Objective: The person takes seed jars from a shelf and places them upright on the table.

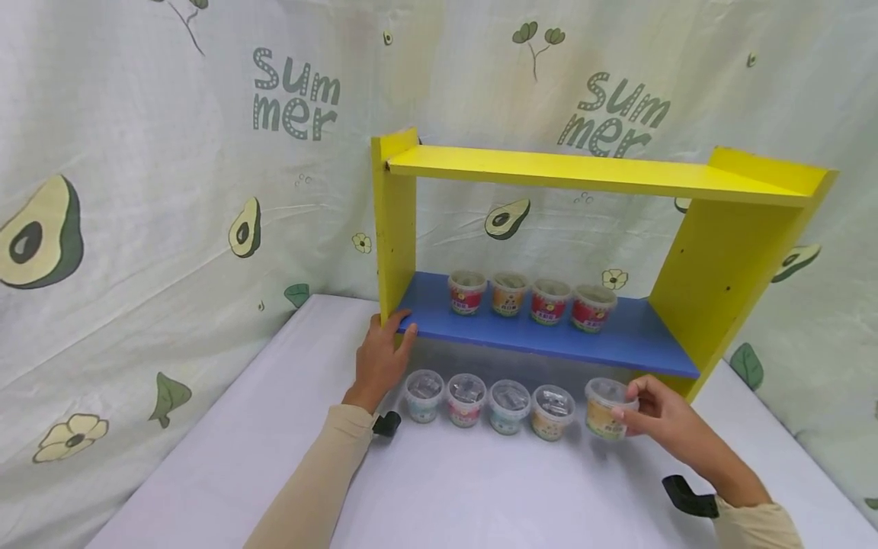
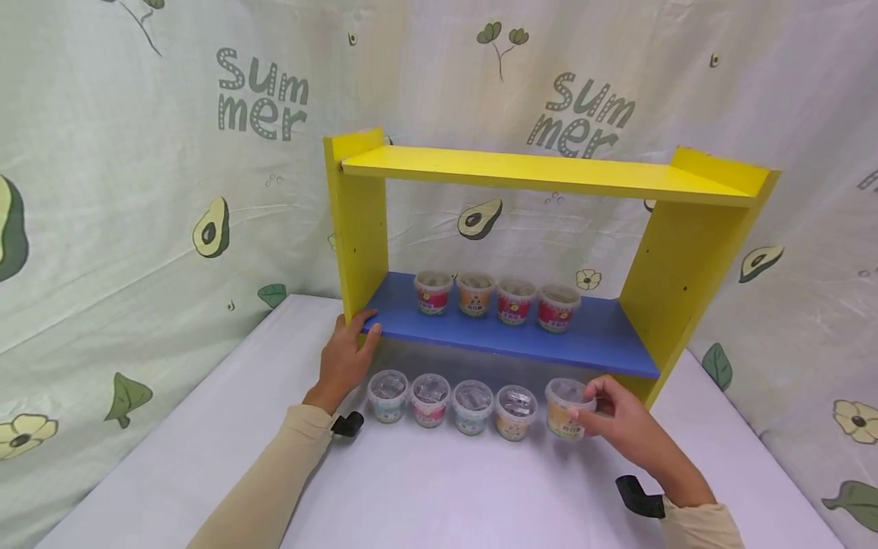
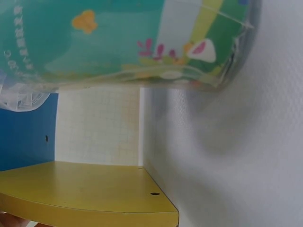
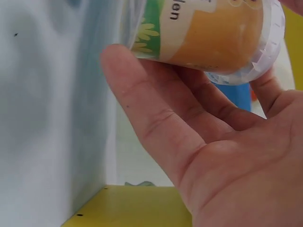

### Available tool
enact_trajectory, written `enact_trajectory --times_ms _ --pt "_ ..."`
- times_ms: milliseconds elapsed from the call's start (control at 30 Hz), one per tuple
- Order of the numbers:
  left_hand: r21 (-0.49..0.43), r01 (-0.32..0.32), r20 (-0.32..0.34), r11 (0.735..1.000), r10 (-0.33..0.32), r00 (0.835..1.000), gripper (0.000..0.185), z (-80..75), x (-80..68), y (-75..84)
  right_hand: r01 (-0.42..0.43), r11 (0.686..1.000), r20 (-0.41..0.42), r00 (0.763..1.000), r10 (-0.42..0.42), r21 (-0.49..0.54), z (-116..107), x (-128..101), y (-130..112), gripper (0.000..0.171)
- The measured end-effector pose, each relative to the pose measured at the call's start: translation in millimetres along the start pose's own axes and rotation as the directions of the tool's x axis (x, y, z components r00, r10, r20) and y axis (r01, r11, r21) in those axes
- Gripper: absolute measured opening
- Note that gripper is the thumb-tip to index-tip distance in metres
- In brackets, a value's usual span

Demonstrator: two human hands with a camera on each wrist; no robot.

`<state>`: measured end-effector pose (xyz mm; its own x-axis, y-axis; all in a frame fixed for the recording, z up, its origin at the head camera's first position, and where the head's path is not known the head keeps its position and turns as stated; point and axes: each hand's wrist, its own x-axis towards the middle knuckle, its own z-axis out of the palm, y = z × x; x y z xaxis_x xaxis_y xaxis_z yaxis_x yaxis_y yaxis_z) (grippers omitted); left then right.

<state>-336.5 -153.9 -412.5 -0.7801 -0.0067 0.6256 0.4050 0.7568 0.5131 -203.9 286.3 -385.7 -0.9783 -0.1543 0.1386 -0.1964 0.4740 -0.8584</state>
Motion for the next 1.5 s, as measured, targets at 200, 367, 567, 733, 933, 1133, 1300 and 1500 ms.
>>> enact_trajectory --times_ms 200,367,567,733,933,1133,1300,1500 --pt "0.008 -0.010 -0.014 1.000 0.010 1.000 0.050 -0.6 1.9 1.0 -0.067 0.997 0.022 0.997 0.068 -0.027 3 5 8 0.040" --pt "0.009 -0.017 -0.018 1.000 0.017 1.000 0.049 -0.4 1.3 0.4 -0.108 0.992 0.028 0.994 0.110 -0.067 6 7 15 0.043" --pt "0.002 -0.022 -0.025 1.000 0.022 0.999 0.048 -0.7 0.1 0.3 -0.130 0.982 0.025 0.991 0.134 -0.137 10 8 17 0.044" --pt "-0.002 -0.018 -0.022 1.000 0.018 1.000 0.048 -0.5 -0.4 0.8 -0.140 0.974 0.013 0.989 0.145 -0.180 14 7 17 0.046" --pt "-0.002 -0.011 -0.016 1.000 0.011 1.000 0.049 -0.5 -0.5 1.0 -0.145 0.971 -0.001 0.989 0.147 -0.192 17 8 17 0.047" --pt "0.006 -0.001 -0.018 1.000 0.002 1.000 0.049 0.6 -1.2 0.5 -0.133 0.967 -0.025 0.991 0.131 -0.216 21 8 19 0.046" --pt "0.004 -0.029 -0.035 1.000 0.030 0.999 0.048 2.2 -0.8 -0.5 -0.126 0.962 -0.047 0.992 0.118 -0.244 24 9 22 0.045" --pt "0.012 -0.032 -0.045 0.999 0.032 0.998 0.048 2.3 0.8 -2.0 -0.102 0.959 -0.037 0.995 0.095 -0.265 25 11 24 0.045"
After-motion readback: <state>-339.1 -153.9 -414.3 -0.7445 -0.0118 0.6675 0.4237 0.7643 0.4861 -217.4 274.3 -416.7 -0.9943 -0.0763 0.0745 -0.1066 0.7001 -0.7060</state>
